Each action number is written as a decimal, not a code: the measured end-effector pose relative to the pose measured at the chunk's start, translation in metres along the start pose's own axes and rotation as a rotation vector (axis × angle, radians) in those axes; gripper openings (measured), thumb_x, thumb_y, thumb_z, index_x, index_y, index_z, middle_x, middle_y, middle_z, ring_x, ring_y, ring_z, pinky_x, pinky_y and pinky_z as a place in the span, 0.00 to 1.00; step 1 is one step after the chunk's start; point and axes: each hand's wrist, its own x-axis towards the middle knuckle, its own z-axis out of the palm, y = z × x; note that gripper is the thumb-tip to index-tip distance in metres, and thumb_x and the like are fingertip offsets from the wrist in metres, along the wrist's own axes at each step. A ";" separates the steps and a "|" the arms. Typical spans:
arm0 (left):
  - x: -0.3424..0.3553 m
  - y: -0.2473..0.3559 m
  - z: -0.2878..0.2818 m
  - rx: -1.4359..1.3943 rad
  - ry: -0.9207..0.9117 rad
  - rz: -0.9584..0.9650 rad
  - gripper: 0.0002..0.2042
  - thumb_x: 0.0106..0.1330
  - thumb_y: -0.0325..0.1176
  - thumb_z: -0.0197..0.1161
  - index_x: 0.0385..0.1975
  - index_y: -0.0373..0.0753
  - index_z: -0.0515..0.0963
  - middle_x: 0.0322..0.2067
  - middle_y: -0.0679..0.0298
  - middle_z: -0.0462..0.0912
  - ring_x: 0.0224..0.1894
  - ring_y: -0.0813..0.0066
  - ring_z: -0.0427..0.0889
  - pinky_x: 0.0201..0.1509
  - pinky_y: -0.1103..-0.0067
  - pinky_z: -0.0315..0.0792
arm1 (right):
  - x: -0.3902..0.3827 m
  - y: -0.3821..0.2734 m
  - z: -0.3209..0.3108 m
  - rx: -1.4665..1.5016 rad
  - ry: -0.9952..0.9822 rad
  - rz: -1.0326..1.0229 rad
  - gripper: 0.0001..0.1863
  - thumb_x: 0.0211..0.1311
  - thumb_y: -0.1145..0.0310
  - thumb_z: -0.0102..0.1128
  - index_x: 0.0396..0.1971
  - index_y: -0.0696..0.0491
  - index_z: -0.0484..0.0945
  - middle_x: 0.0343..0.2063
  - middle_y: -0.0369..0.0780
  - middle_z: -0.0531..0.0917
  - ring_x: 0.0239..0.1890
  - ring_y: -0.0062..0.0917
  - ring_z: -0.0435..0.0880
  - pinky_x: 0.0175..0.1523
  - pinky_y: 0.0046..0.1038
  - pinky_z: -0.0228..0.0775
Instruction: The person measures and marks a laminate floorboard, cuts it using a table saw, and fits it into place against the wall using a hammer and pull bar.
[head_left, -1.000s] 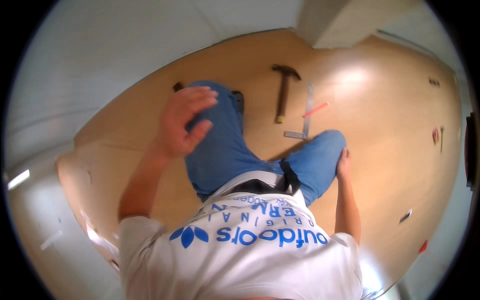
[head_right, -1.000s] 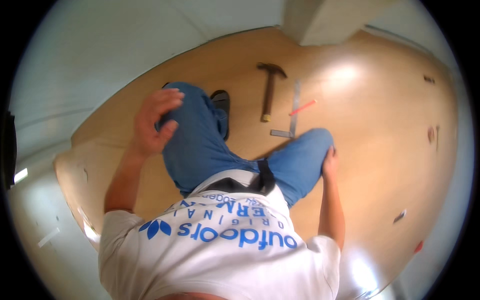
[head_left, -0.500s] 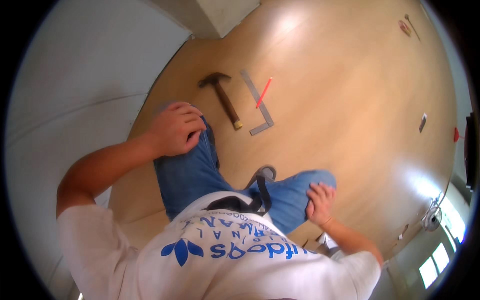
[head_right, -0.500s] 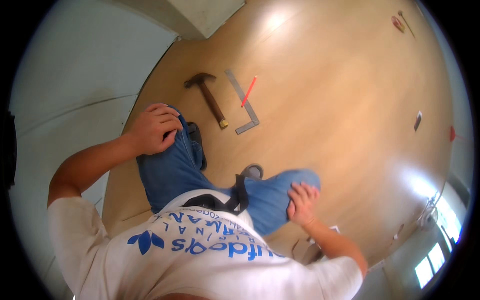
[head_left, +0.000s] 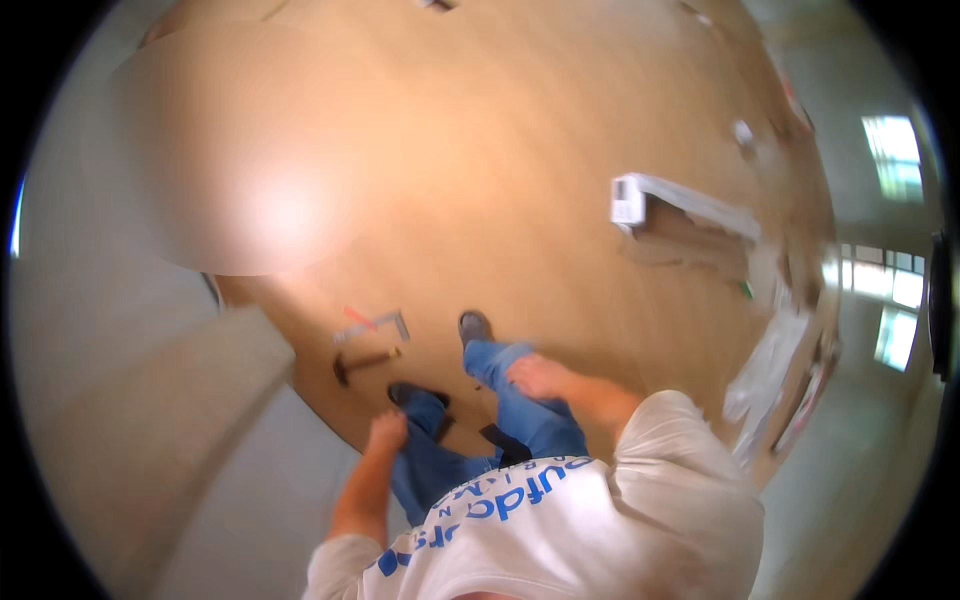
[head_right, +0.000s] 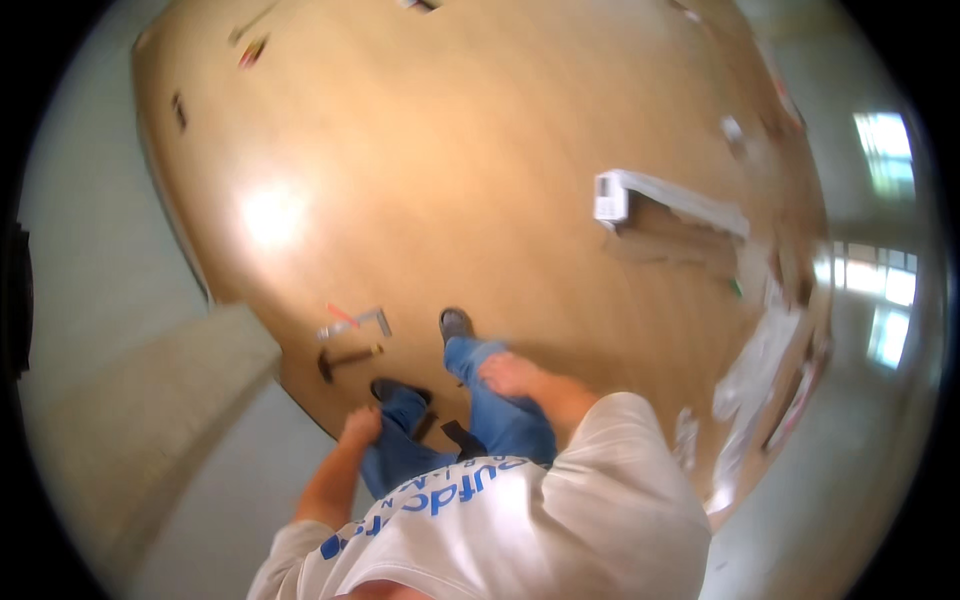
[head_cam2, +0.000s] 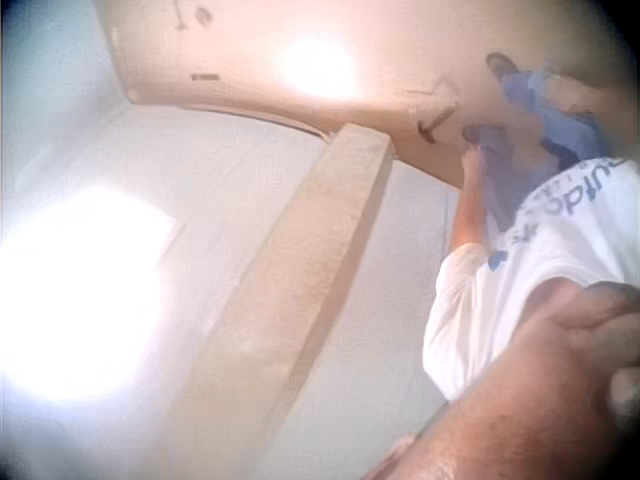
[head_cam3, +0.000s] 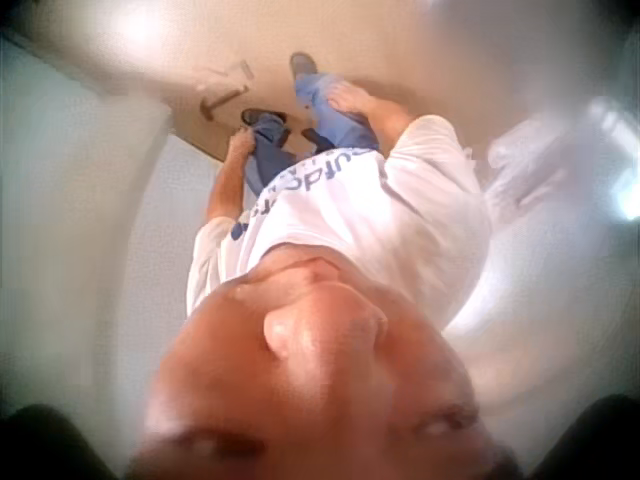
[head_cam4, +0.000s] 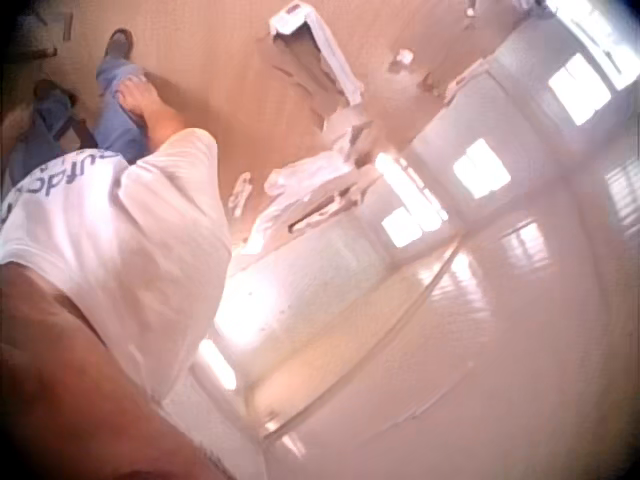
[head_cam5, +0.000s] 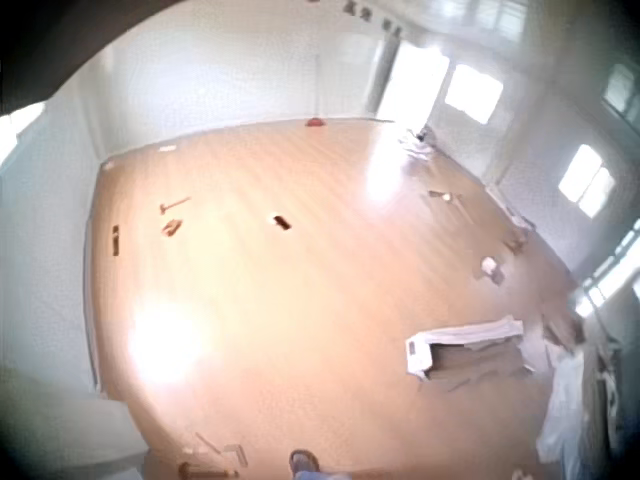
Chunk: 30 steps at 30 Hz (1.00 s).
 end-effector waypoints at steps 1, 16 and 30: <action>0.001 0.025 -0.035 0.169 -0.177 0.112 0.17 0.73 0.40 0.51 0.48 0.38 0.84 0.48 0.50 0.86 0.53 0.53 0.85 0.58 0.61 0.77 | -0.012 -0.015 0.008 -0.011 -0.049 0.125 0.15 0.63 0.65 0.58 0.48 0.49 0.83 0.54 0.41 0.83 0.62 0.36 0.78 0.63 0.41 0.71; 0.097 0.160 -0.503 -1.051 0.467 0.288 0.17 0.72 0.32 0.63 0.56 0.28 0.78 0.40 0.57 0.87 0.40 0.74 0.85 0.47 0.79 0.80 | -0.181 0.104 -0.053 0.582 0.787 0.958 0.11 0.66 0.66 0.55 0.41 0.54 0.83 0.33 0.51 0.86 0.36 0.42 0.87 0.41 0.43 0.78; 0.271 0.142 -0.605 -0.215 0.018 0.096 0.12 0.71 0.39 0.62 0.47 0.40 0.83 0.40 0.59 0.87 0.41 0.67 0.82 0.46 0.69 0.79 | -0.300 0.248 -0.213 0.876 0.681 1.283 0.21 0.63 0.62 0.61 0.52 0.59 0.84 0.39 0.51 0.89 0.41 0.37 0.89 0.44 0.38 0.81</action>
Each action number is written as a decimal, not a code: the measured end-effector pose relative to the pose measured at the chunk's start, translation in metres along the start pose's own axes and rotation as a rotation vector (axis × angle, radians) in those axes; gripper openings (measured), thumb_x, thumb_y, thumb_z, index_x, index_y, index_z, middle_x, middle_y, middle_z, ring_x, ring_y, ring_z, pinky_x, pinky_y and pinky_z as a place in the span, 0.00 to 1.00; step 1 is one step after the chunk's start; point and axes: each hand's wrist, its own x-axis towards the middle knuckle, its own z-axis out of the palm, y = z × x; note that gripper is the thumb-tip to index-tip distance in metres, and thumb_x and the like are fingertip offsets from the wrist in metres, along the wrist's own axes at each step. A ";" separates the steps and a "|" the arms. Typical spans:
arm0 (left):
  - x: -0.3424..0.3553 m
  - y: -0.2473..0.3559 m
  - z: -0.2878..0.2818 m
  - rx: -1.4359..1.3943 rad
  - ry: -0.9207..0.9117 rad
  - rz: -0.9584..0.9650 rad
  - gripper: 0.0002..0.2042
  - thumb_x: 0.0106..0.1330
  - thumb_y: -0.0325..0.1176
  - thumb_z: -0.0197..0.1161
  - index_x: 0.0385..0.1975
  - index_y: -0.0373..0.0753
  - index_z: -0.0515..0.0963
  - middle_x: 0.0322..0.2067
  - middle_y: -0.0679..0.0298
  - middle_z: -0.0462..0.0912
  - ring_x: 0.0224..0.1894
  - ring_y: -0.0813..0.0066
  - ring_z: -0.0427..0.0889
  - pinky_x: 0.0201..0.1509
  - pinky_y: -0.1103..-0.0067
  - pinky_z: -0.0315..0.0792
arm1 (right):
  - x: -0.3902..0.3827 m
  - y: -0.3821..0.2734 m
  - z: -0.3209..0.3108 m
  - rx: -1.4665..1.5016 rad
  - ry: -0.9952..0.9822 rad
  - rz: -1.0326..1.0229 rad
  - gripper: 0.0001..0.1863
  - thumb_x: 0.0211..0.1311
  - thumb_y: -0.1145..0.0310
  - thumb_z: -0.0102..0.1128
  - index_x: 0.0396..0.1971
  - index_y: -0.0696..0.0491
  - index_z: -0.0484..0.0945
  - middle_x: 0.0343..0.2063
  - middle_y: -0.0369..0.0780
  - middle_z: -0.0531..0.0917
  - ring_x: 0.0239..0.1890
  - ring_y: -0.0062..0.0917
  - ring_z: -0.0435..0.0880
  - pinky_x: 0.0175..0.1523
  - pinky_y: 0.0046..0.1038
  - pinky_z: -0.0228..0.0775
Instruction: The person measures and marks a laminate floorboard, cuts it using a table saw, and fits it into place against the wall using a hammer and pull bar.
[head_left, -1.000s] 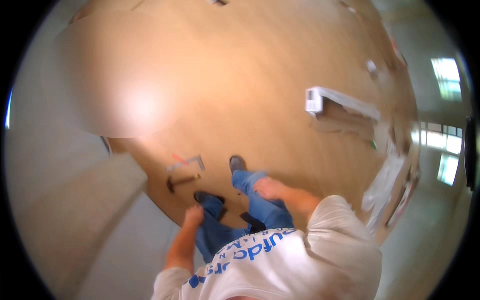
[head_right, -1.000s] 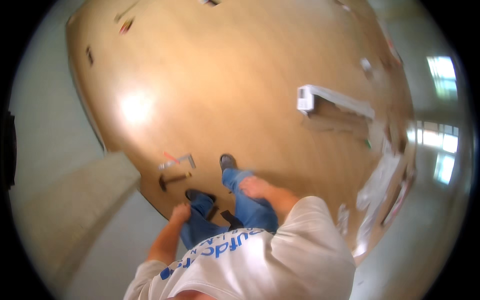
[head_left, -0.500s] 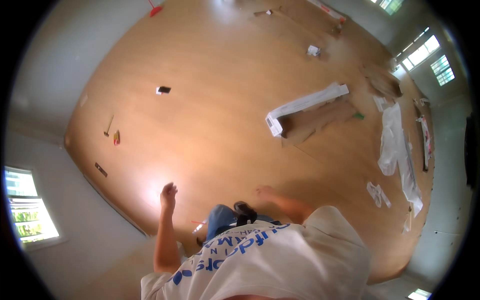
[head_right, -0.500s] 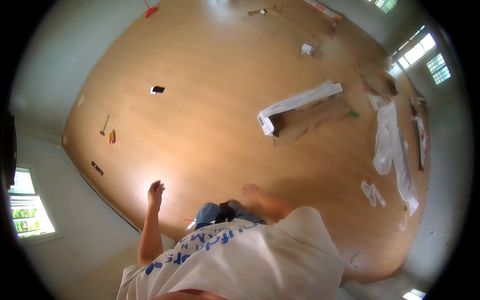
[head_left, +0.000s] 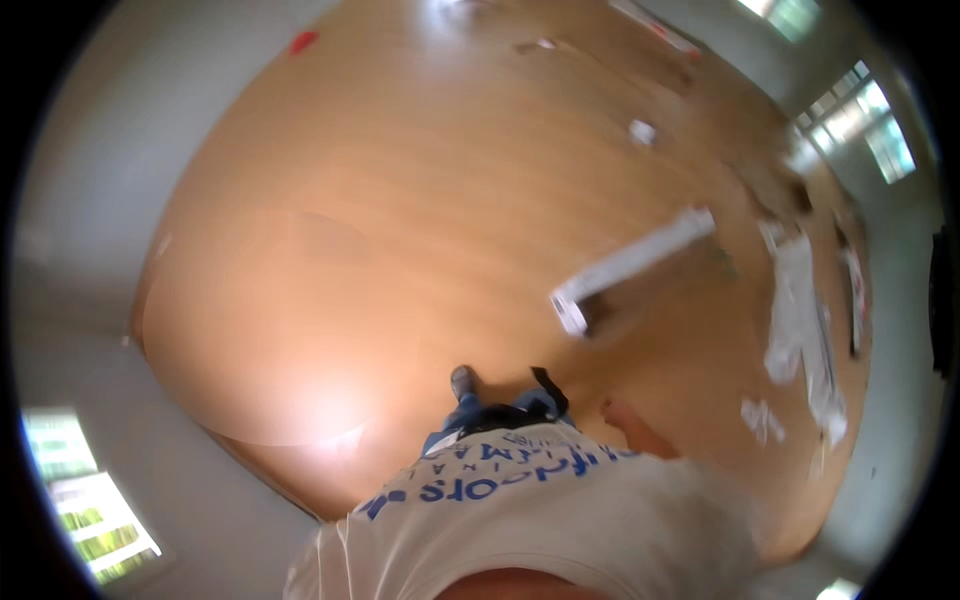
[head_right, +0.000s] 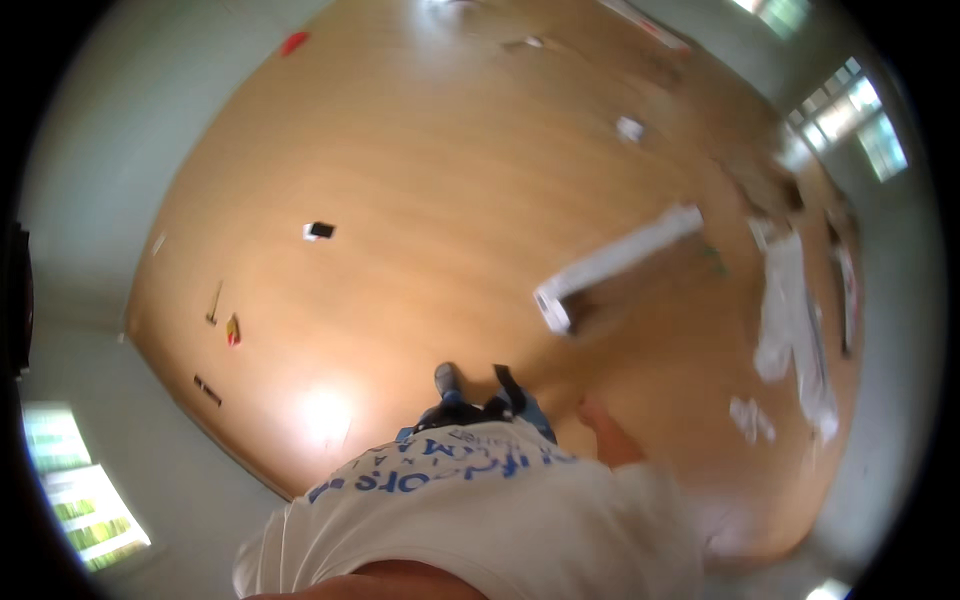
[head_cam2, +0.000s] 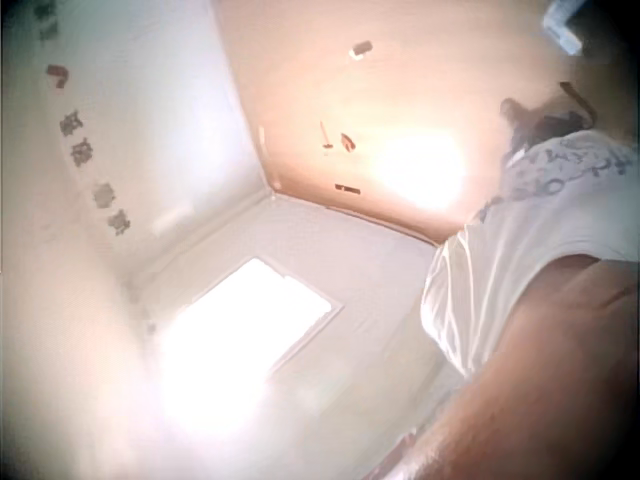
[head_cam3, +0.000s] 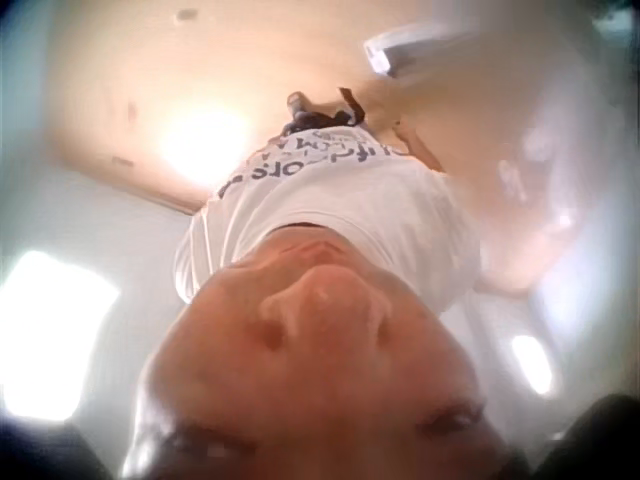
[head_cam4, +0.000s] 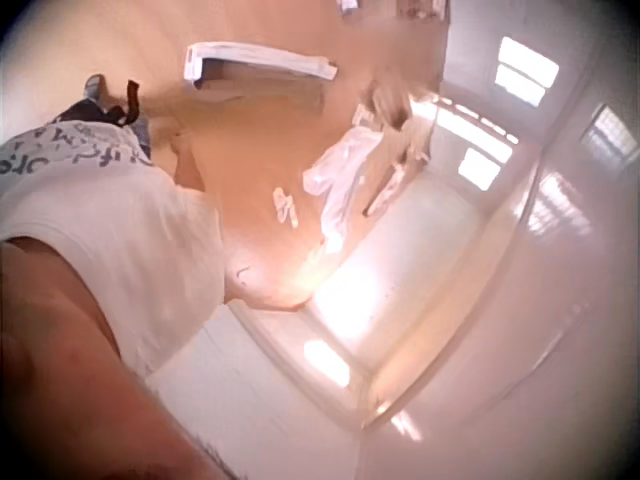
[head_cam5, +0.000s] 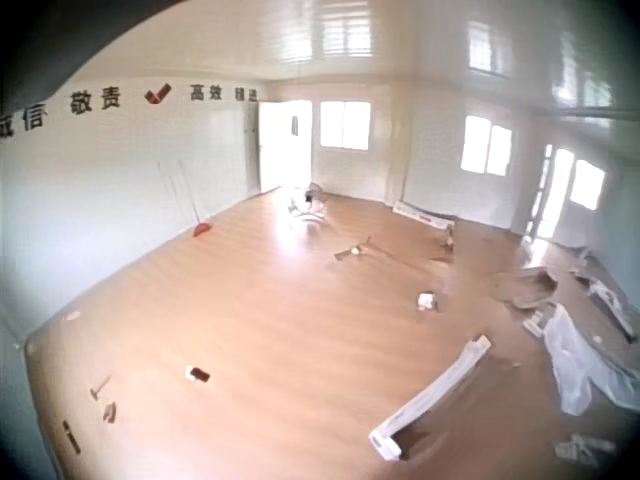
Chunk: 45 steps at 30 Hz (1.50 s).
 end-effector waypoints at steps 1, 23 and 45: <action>0.050 0.035 -0.025 0.017 0.056 0.071 0.13 0.71 0.39 0.63 0.48 0.40 0.83 0.40 0.59 0.87 0.42 0.66 0.83 0.46 0.68 0.79 | 0.018 -0.016 -0.028 0.101 0.026 0.001 0.22 0.64 0.62 0.61 0.52 0.60 0.83 0.39 0.52 0.89 0.41 0.35 0.89 0.43 0.36 0.81; 0.202 0.300 -0.073 -0.328 -0.146 -0.376 0.16 0.68 0.39 0.65 0.50 0.37 0.83 0.44 0.52 0.86 0.46 0.60 0.84 0.51 0.66 0.78 | 0.295 -0.721 -0.617 0.693 0.233 -1.293 0.12 0.75 0.68 0.60 0.52 0.56 0.77 0.44 0.37 0.84 0.45 0.21 0.81 0.54 0.26 0.72; 0.557 0.487 -0.601 -0.813 0.288 -0.024 0.06 0.77 0.34 0.57 0.35 0.43 0.76 0.27 0.72 0.72 0.28 0.82 0.71 0.34 0.82 0.70 | 0.124 -0.835 -0.893 0.068 1.575 -2.045 0.29 0.70 0.64 0.63 0.66 0.61 0.68 0.67 0.50 0.72 0.64 0.37 0.75 0.68 0.42 0.66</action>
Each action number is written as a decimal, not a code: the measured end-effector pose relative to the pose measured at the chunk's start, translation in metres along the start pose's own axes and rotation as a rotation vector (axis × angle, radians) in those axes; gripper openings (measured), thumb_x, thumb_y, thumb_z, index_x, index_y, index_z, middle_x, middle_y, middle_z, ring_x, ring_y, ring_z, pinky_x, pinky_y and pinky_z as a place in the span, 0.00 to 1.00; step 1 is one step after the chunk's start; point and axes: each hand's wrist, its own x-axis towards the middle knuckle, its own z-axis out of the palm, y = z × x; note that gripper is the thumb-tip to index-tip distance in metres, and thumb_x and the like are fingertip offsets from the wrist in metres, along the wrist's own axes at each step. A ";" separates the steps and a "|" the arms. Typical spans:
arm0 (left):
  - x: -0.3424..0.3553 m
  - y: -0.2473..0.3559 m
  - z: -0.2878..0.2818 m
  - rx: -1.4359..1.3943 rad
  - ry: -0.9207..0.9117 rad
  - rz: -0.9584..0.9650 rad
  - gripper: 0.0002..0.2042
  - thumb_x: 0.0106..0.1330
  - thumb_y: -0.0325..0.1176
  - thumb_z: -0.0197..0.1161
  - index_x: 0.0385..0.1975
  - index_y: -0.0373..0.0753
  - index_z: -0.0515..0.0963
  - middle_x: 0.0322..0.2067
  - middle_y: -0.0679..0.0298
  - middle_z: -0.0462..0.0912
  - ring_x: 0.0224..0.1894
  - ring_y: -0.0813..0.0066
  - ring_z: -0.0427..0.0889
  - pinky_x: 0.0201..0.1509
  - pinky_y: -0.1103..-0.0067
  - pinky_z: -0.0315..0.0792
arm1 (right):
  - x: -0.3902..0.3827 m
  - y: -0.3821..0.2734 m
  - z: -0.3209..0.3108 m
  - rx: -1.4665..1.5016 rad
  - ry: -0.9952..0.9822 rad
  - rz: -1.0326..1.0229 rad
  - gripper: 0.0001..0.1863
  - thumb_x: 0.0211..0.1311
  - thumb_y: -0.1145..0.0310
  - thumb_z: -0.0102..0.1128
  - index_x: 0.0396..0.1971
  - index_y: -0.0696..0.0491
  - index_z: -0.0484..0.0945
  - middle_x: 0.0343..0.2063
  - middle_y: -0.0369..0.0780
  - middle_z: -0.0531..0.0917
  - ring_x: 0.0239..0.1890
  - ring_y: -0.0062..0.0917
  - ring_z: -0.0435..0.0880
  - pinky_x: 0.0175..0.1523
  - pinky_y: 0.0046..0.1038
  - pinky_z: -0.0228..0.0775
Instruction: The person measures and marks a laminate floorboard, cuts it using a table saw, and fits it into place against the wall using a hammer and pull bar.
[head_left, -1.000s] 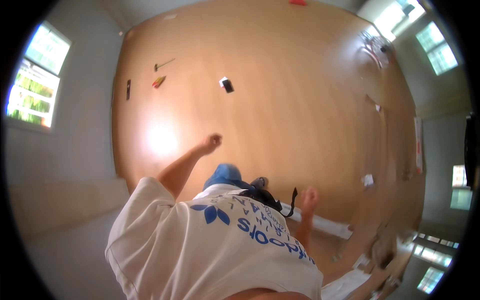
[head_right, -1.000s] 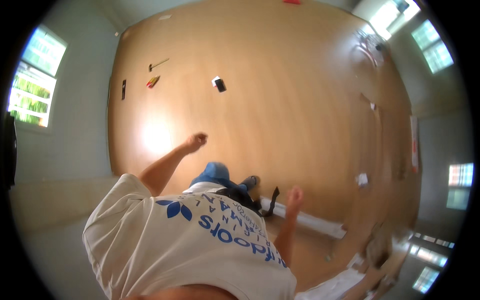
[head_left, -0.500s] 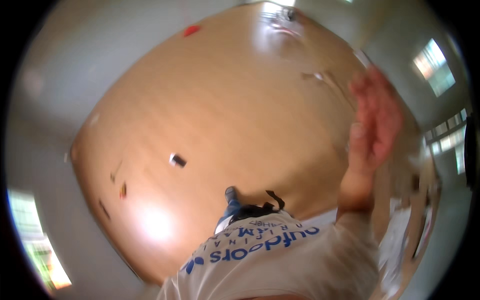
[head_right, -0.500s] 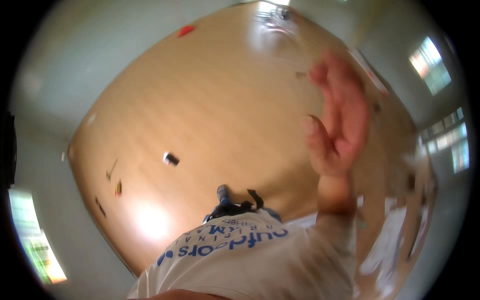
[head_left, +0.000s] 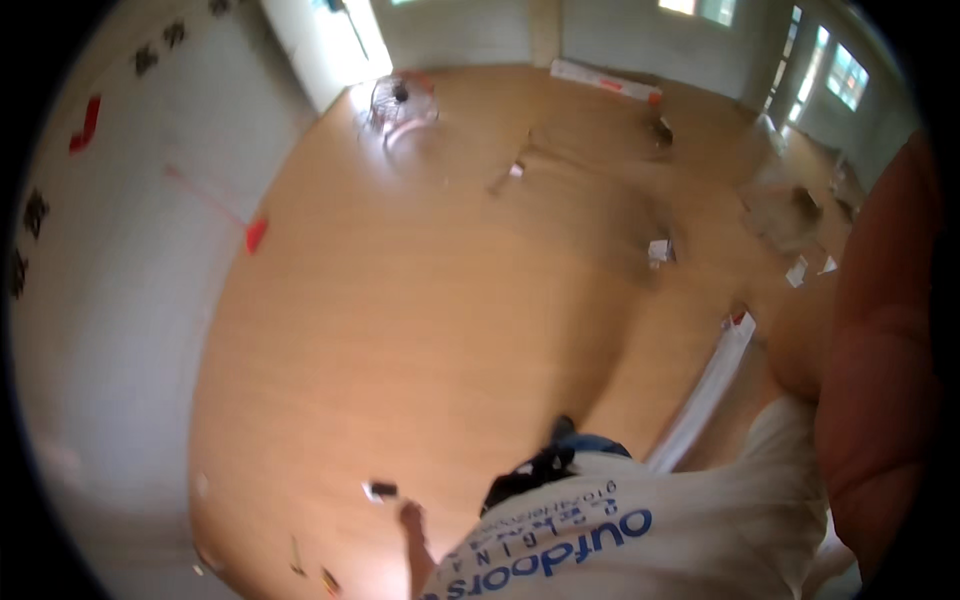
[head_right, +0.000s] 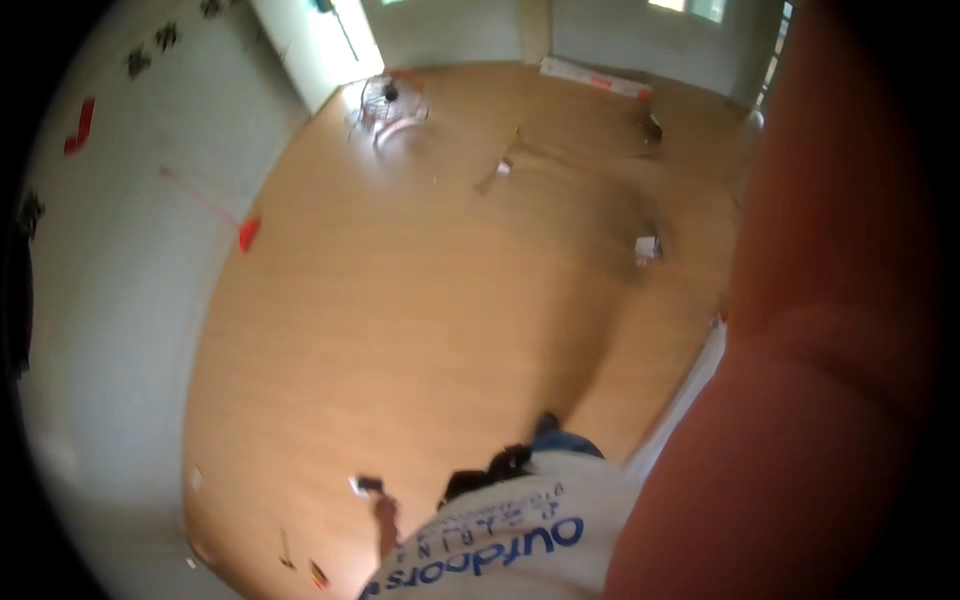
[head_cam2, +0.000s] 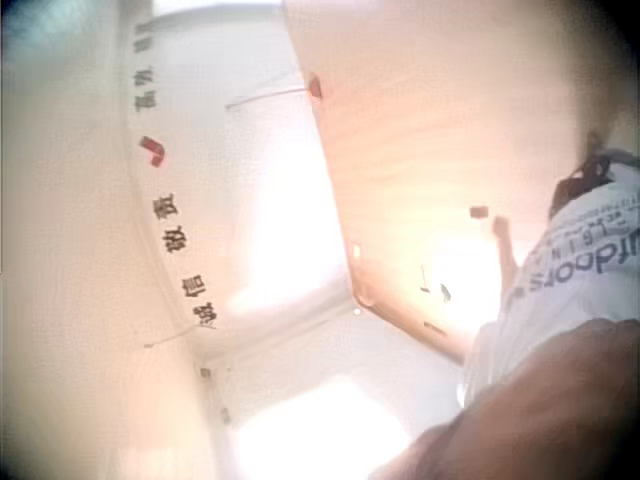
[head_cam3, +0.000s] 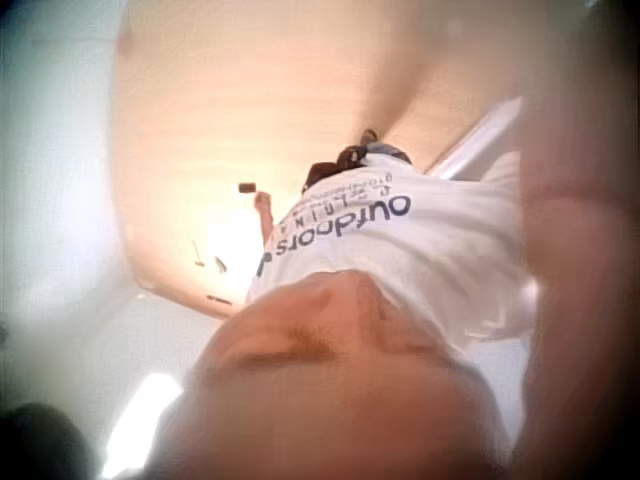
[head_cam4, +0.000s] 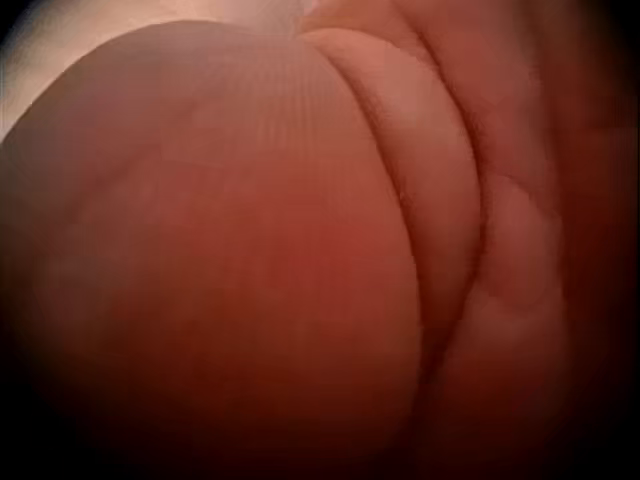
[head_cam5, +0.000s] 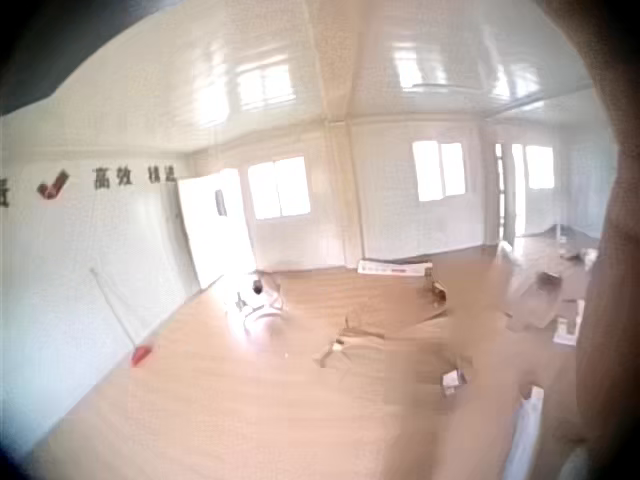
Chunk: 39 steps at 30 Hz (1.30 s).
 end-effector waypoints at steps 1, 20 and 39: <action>-0.008 0.011 0.029 0.137 -0.107 -0.013 0.06 0.76 0.35 0.57 0.36 0.43 0.76 0.27 0.71 0.73 0.29 0.81 0.71 0.35 0.81 0.71 | 0.014 0.001 -0.026 -0.077 -0.038 0.002 0.29 0.70 0.64 0.63 0.66 0.61 0.68 0.66 0.49 0.72 0.64 0.37 0.75 0.68 0.42 0.66; 0.175 0.382 0.211 0.714 -0.550 0.585 0.16 0.75 0.43 0.57 0.52 0.37 0.79 0.42 0.55 0.83 0.44 0.59 0.82 0.44 0.64 0.80 | 0.194 -0.314 -0.138 -1.492 -0.633 0.047 0.24 0.74 0.60 0.57 0.62 0.61 0.72 0.62 0.48 0.76 0.62 0.36 0.77 0.67 0.40 0.67; -0.019 0.086 0.386 1.446 -1.718 1.004 0.13 0.74 0.35 0.59 0.52 0.35 0.81 0.32 0.61 0.86 0.33 0.73 0.84 0.39 0.75 0.79 | 0.161 -0.649 -0.079 -1.985 -0.761 0.294 0.23 0.77 0.57 0.51 0.57 0.61 0.76 0.57 0.47 0.80 0.60 0.34 0.79 0.66 0.37 0.69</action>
